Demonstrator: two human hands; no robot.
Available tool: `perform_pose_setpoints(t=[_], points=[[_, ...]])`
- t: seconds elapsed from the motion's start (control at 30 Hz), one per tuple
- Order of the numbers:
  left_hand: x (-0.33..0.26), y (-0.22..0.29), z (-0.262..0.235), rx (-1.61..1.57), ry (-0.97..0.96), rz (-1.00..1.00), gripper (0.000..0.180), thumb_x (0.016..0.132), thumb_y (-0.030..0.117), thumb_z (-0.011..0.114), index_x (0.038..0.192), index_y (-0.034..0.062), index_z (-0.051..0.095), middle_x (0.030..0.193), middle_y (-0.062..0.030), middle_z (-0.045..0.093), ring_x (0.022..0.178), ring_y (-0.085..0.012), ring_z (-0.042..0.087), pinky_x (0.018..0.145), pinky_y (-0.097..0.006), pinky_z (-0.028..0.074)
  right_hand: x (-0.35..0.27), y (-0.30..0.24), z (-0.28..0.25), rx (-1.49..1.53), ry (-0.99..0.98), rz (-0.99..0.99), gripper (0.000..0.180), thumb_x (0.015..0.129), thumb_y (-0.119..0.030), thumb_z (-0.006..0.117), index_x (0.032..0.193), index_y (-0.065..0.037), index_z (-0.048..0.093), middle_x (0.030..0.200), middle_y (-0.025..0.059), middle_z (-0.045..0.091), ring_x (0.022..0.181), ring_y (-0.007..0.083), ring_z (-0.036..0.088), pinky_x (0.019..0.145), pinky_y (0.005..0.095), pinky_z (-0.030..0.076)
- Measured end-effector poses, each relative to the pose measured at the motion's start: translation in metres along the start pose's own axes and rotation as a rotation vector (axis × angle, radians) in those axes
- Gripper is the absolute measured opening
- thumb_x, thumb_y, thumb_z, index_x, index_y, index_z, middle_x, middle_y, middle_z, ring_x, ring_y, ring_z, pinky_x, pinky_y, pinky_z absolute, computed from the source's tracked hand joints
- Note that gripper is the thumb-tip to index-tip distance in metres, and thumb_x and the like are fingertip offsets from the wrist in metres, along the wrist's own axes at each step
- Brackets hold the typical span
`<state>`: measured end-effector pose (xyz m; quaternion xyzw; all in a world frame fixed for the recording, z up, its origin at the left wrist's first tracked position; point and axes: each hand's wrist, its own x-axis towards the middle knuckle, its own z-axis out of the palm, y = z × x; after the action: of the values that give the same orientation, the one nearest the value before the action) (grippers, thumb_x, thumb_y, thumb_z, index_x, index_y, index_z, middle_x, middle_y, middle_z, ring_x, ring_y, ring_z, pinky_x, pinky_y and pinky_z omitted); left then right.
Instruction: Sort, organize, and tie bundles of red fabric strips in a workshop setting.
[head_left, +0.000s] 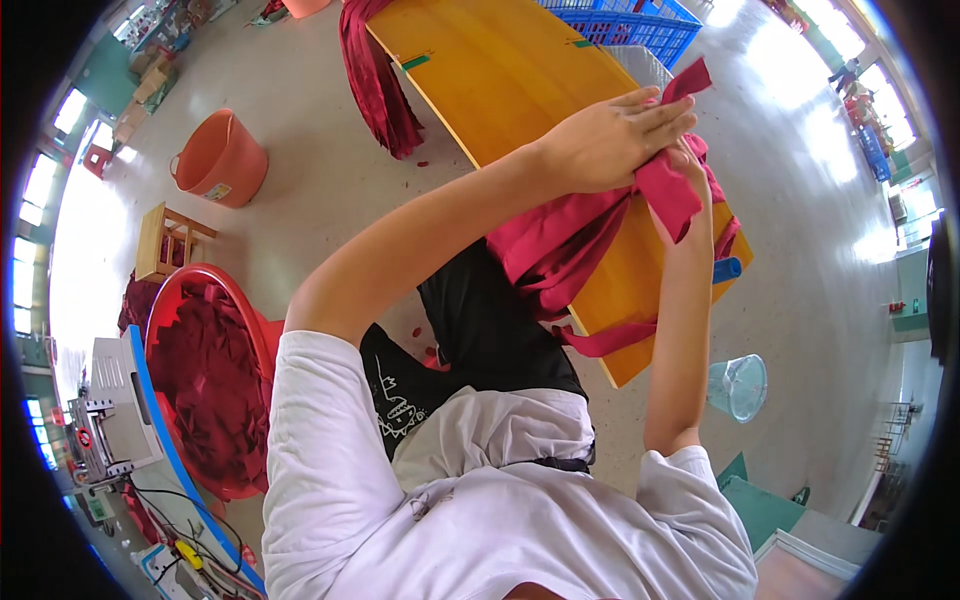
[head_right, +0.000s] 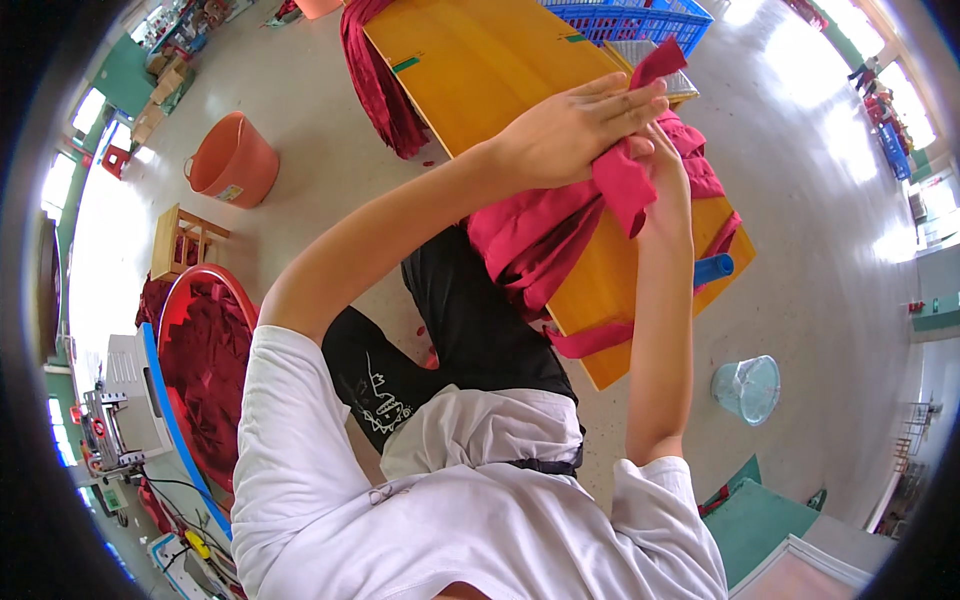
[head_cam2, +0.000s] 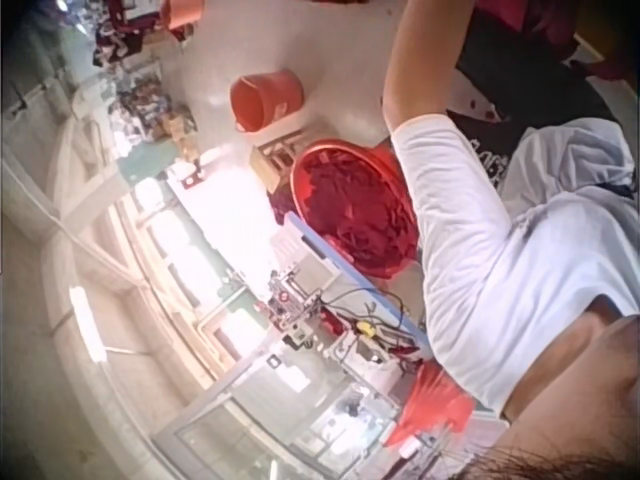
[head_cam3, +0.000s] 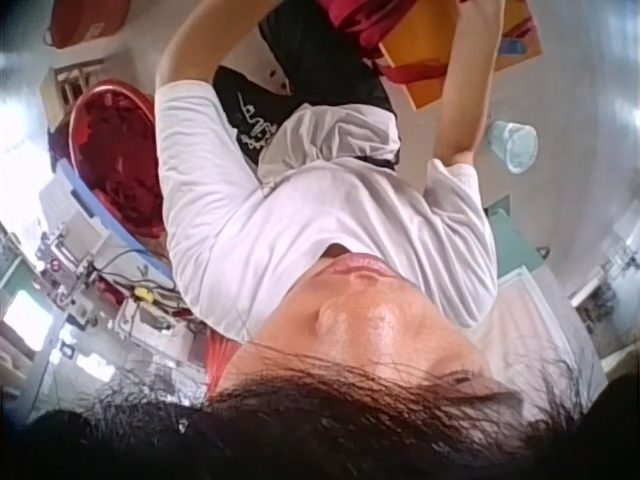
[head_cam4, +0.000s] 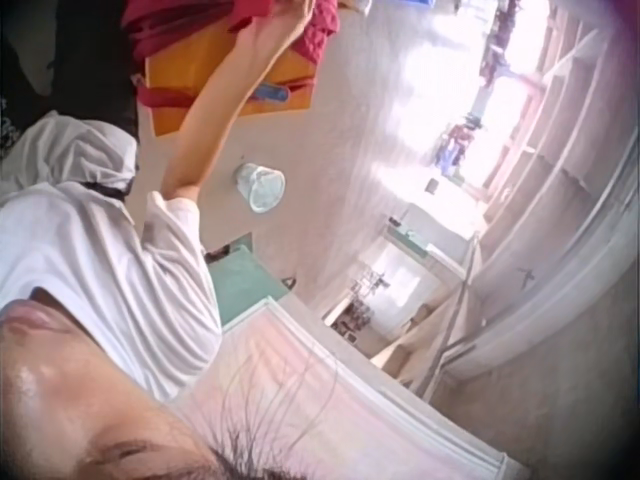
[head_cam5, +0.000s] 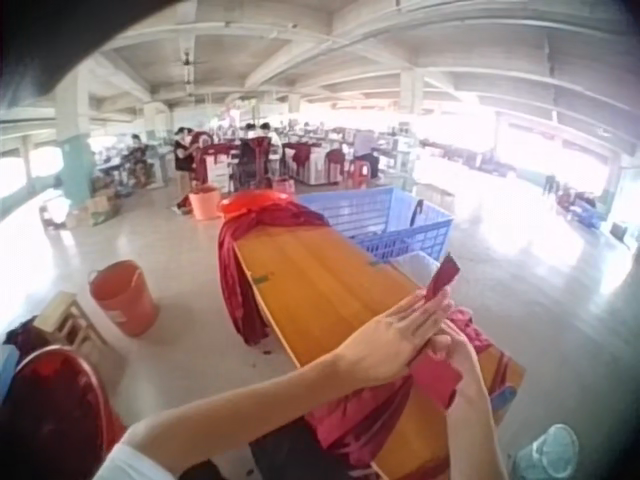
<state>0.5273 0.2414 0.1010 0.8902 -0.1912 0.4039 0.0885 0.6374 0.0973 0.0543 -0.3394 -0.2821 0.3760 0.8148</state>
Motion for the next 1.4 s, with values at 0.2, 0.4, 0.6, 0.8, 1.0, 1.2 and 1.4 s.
perform_pose_setpoints(t=[0.2, 0.4, 0.6, 0.8, 1.0, 1.2, 1.4], points=[[-0.001, -0.015, -0.002, -0.02, 0.042, -0.035, 0.056, 0.089, 0.021, 0.057, 0.141, 0.0041, 0.046, 0.148, -0.0138, 0.042, 0.132, -0.0292, 0.045, 0.114, -0.042, 0.031, -0.015, -0.008, 0.047, 0.121, 0.071, -0.047, 0.026, 0.1, -0.012, 0.048, 0.121, -0.001, 0.058, 0.113, 0.0071, 0.065, 0.108, 0.0171, 0.06, 0.096, 0.033, 0.046], [0.003, -0.017, 0.009, -0.103, 0.197, -0.156, 0.058, 0.087, 0.023, 0.06, 0.142, 0.011, 0.046, 0.15, -0.0147, 0.038, 0.124, -0.0306, 0.053, 0.099, -0.04, 0.048, -0.011, -0.01, 0.018, 0.132, 0.061, -0.184, 0.022, 0.1, -0.015, 0.05, 0.116, -0.001, 0.056, 0.114, 0.0081, 0.062, 0.109, 0.0202, 0.058, 0.101, 0.0345, 0.042], [-0.029, -0.074, 0.025, 0.273, -0.082, -0.375, 0.032, 0.097, 0.027, 0.05, 0.122, 0.01, 0.06, 0.105, -0.0189, 0.069, 0.073, -0.0362, 0.068, 0.059, -0.044, 0.054, -0.037, -0.017, 0.057, -0.131, 0.206, -0.307, 0.019, 0.103, -0.016, 0.045, 0.102, -0.001, 0.057, 0.062, -0.0021, 0.036, 0.062, 0.0115, 0.04, 0.077, 0.0297, 0.043], [-0.039, -0.089, 0.034, 0.397, -0.37, -0.455, 0.038, 0.098, 0.037, 0.046, 0.093, 0.006, 0.067, 0.073, -0.0137, 0.067, 0.067, -0.0333, 0.067, 0.055, -0.044, 0.053, -0.101, 0.006, 0.057, -0.5, 0.343, -0.304, 0.027, 0.106, -0.022, 0.039, 0.098, -0.002, 0.055, 0.052, -0.0046, 0.03, 0.046, 0.0058, 0.027, 0.059, 0.0238, 0.037], [-0.074, -0.114, 0.059, 0.47, -0.437, -0.597, 0.046, 0.095, 0.042, 0.048, 0.076, 0.0057, 0.068, 0.073, -0.0138, 0.067, 0.073, -0.0317, 0.068, 0.064, -0.044, 0.054, -0.172, 0.012, 0.049, -0.673, 0.353, -0.142, 0.025, 0.106, -0.018, 0.038, 0.095, -0.001, 0.053, 0.057, -0.006, 0.033, 0.049, 0.0021, 0.026, 0.049, 0.0215, 0.02], [-0.065, -0.12, 0.077, 0.39, -0.517, -0.712, 0.044, 0.094, 0.042, 0.05, 0.077, 0.0061, 0.068, 0.077, -0.0133, 0.069, 0.076, -0.032, 0.068, 0.066, -0.043, 0.055, -0.209, 0.003, 0.059, -0.787, 0.45, 0.053, 0.022, 0.104, -0.017, 0.045, 0.092, -0.002, 0.056, 0.061, -0.0063, 0.036, 0.054, 0.0029, 0.028, 0.052, 0.0223, 0.02], [-0.064, -0.129, 0.065, -0.122, -0.308, -1.271, 0.042, 0.092, 0.042, 0.053, 0.078, 0.0059, 0.069, 0.073, -0.01, 0.069, 0.075, -0.0267, 0.07, 0.068, -0.042, 0.055, -0.202, 0.009, 0.051, -1.096, 0.43, 0.068, 0.02, 0.104, -0.019, 0.045, 0.105, -0.003, 0.058, 0.068, -0.0079, 0.035, 0.059, 0.0007, 0.029, 0.053, 0.0201, 0.02]])
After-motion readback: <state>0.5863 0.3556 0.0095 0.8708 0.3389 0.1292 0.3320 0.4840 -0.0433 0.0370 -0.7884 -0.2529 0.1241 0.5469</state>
